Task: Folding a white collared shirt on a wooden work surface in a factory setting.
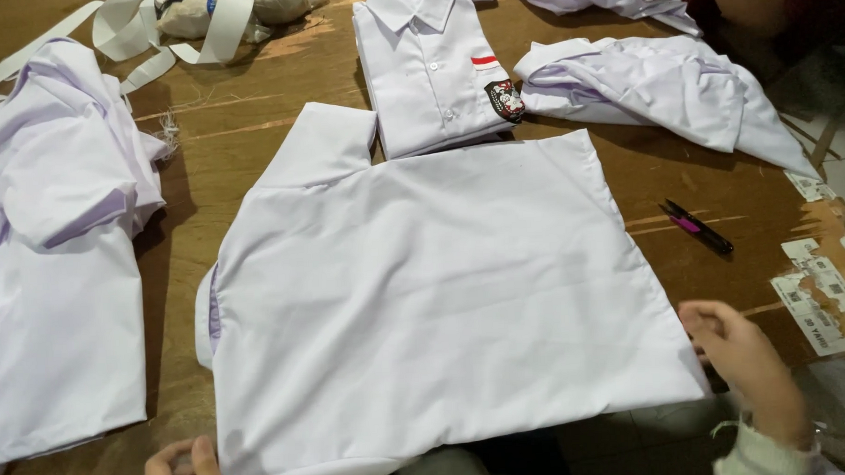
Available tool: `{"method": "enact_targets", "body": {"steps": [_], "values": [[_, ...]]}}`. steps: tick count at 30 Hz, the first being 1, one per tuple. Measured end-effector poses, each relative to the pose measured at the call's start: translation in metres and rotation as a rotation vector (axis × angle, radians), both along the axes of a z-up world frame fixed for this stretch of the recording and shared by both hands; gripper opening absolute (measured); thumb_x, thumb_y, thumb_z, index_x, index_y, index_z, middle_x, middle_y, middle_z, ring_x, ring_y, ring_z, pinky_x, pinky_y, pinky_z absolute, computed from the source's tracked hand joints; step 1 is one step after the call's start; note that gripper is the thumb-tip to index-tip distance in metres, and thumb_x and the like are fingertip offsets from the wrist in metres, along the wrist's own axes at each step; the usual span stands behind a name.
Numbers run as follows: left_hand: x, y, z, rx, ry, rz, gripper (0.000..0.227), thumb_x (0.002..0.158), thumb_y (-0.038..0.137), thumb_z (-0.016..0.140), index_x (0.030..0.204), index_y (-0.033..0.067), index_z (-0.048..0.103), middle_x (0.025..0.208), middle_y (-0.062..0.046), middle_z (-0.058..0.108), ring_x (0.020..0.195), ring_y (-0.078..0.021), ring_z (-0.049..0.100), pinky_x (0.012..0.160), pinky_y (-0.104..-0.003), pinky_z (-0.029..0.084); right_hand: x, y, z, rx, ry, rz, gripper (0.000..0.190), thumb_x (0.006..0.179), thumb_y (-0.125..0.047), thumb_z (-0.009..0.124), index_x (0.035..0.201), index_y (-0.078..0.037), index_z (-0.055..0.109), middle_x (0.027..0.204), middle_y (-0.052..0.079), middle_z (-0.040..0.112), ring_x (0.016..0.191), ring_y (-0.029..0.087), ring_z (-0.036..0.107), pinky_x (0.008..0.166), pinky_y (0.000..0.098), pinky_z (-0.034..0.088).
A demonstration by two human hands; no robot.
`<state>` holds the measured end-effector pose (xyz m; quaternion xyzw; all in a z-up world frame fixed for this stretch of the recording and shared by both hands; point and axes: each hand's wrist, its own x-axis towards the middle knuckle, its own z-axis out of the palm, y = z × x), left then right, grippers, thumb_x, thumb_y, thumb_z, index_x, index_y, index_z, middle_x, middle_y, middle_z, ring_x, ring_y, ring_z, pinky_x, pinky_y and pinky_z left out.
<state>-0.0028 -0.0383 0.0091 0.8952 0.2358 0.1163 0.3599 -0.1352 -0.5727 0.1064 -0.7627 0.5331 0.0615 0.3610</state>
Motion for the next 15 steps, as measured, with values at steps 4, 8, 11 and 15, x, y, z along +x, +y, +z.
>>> {"method": "enact_targets", "body": {"steps": [4,8,11,15], "values": [[0.022,-0.002,-0.009,0.445,-0.441,-0.362,0.024,0.106,0.022,0.067,0.113,0.0007,0.076,0.104,-0.011,0.074,0.095,-0.0269,0.067,0.091,-0.038,0.053,0.041,-0.027,0.004,0.082,-0.113,-0.017,0.048,0.106,-0.031,0.053,0.149,-0.009,0.052,0.131,0.02,0.068,0.104,0.035,0.065,0.096,0.0482,0.051],[0.04,-0.025,0.004,0.463,-0.323,-0.644,0.032,0.095,0.037,0.059,0.121,0.0218,0.07,0.144,0.003,0.063,0.136,-0.023,0.056,0.104,-0.052,0.045,0.065,-0.065,-0.021,0.154,-0.187,0.088,0.055,0.105,-0.036,0.056,0.154,-0.013,0.048,0.079,0.016,0.06,0.072,0.028,0.059,0.075,0.0428,0.05],[0.052,-0.028,-0.005,0.525,-0.265,-0.729,0.042,0.095,0.043,0.053,0.131,0.0251,0.064,0.158,0.003,0.052,0.153,-0.0258,0.041,0.113,-0.059,0.037,0.087,-0.042,0.005,0.168,-0.243,0.065,0.051,0.104,-0.03,0.057,0.15,-0.009,0.052,0.104,0.017,0.065,0.09,0.028,0.062,0.08,0.0409,0.05],[0.056,-0.029,-0.009,0.487,-0.104,-0.718,0.047,0.095,0.05,0.049,0.137,0.0311,0.06,0.163,0.006,0.044,0.158,-0.0237,0.031,0.113,-0.067,0.032,0.093,-0.05,-0.006,0.059,-0.398,0.103,0.04,0.099,-0.022,0.065,0.133,-0.002,0.067,0.12,0.018,0.071,0.106,0.029,0.067,0.093,0.0392,0.051]]}}
